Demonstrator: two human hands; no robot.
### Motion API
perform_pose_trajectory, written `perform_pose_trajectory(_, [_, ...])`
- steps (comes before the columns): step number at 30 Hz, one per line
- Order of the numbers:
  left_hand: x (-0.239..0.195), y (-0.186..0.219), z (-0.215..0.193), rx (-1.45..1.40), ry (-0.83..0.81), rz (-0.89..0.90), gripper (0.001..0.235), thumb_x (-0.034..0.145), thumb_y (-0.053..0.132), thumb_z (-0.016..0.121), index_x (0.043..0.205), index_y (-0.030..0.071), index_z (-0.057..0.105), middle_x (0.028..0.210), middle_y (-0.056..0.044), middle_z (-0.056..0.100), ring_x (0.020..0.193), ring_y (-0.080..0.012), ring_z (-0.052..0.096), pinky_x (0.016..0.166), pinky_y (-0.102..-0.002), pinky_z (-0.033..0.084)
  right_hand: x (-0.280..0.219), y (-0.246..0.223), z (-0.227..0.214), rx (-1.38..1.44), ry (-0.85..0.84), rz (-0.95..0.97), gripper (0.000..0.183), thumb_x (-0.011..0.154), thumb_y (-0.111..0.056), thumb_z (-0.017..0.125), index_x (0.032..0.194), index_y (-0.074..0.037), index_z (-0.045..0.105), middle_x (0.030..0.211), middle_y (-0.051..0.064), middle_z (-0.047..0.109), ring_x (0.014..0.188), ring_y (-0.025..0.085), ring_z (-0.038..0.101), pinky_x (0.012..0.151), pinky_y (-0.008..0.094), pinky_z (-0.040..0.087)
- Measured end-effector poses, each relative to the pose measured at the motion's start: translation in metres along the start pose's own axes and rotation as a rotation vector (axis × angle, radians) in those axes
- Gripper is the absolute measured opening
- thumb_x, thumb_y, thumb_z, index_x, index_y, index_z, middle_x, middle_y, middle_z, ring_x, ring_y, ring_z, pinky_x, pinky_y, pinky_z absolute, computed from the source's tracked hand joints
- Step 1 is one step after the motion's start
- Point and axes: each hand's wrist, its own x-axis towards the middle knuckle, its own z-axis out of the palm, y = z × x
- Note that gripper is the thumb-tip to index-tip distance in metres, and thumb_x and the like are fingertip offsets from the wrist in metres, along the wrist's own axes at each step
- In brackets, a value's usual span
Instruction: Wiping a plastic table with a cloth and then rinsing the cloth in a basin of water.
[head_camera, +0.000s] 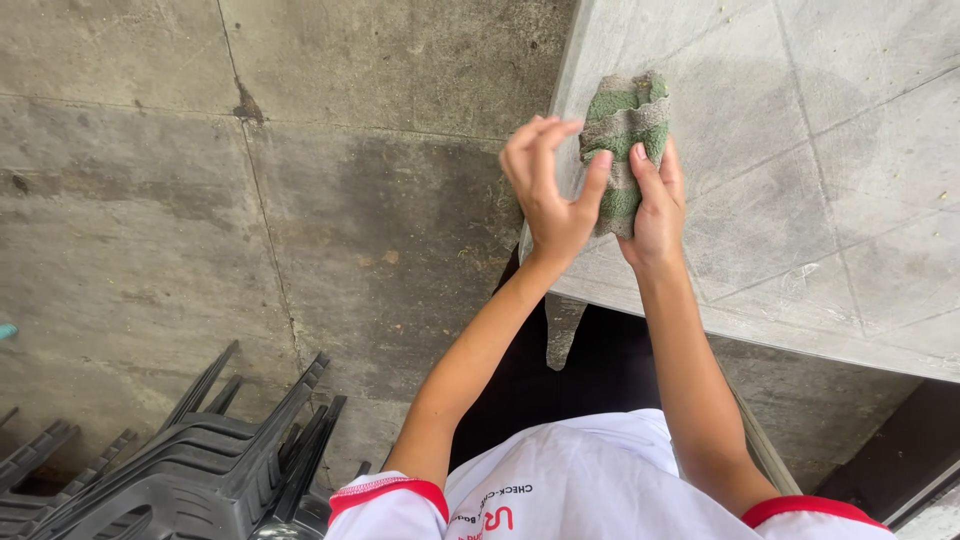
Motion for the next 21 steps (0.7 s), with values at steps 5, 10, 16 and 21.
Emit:
perform_pose_trajectory(5, [0.001, -0.034, 0.013, 0.006, 0.039, -0.145, 0.029, 0.1, 0.032, 0.069, 0.117, 0.01, 0.06, 0.12, -0.005, 0.057, 0.118, -0.0228, 0.051, 0.106, -0.04, 0.041, 0.003, -0.004, 0.009, -0.077, -0.052, 0.013, 0.045, 0.109, -0.007, 0.054, 0.153, -0.003, 0.044, 0.136, 0.008, 0.063, 0.121, 0.015, 0.063, 0.104, 0.032, 0.054])
perform_pose_trajectory(10, [0.017, -0.031, 0.009, -0.048, 0.152, -0.259, 0.021, 0.107, 0.03, 0.062, 0.116, 0.011, 0.061, 0.117, -0.003, 0.058, 0.105, -0.0177, 0.055, 0.092, -0.033, 0.046, 0.005, 0.003, 0.005, -0.174, -0.107, -0.006, 0.042, 0.111, -0.007, 0.054, 0.151, -0.001, 0.045, 0.133, 0.009, 0.064, 0.118, 0.016, 0.062, 0.101, 0.033, 0.054])
perform_pose_trajectory(16, [0.022, -0.023, 0.021, -0.036, -0.073, -0.029, 0.023, 0.1, 0.029, 0.068, 0.112, 0.01, 0.062, 0.114, -0.004, 0.061, 0.113, -0.0182, 0.057, 0.102, -0.035, 0.047, -0.002, 0.003, -0.014, -0.384, -0.205, -0.14, 0.014, 0.109, 0.002, 0.057, 0.123, 0.002, 0.058, 0.109, 0.002, 0.058, 0.103, 0.007, 0.053, 0.092, 0.022, 0.047])
perform_pose_trajectory(21, [0.043, -0.007, 0.013, -0.119, -0.039, -0.12, 0.024, 0.099, 0.028, 0.068, 0.111, 0.007, 0.064, 0.115, -0.005, 0.061, 0.11, -0.02, 0.061, 0.098, -0.036, 0.049, -0.005, -0.021, -0.008, -0.201, -0.074, -0.032, 0.035, 0.086, 0.007, 0.048, 0.117, -0.001, 0.061, 0.105, 0.002, 0.064, 0.096, 0.009, 0.058, 0.087, 0.024, 0.051])
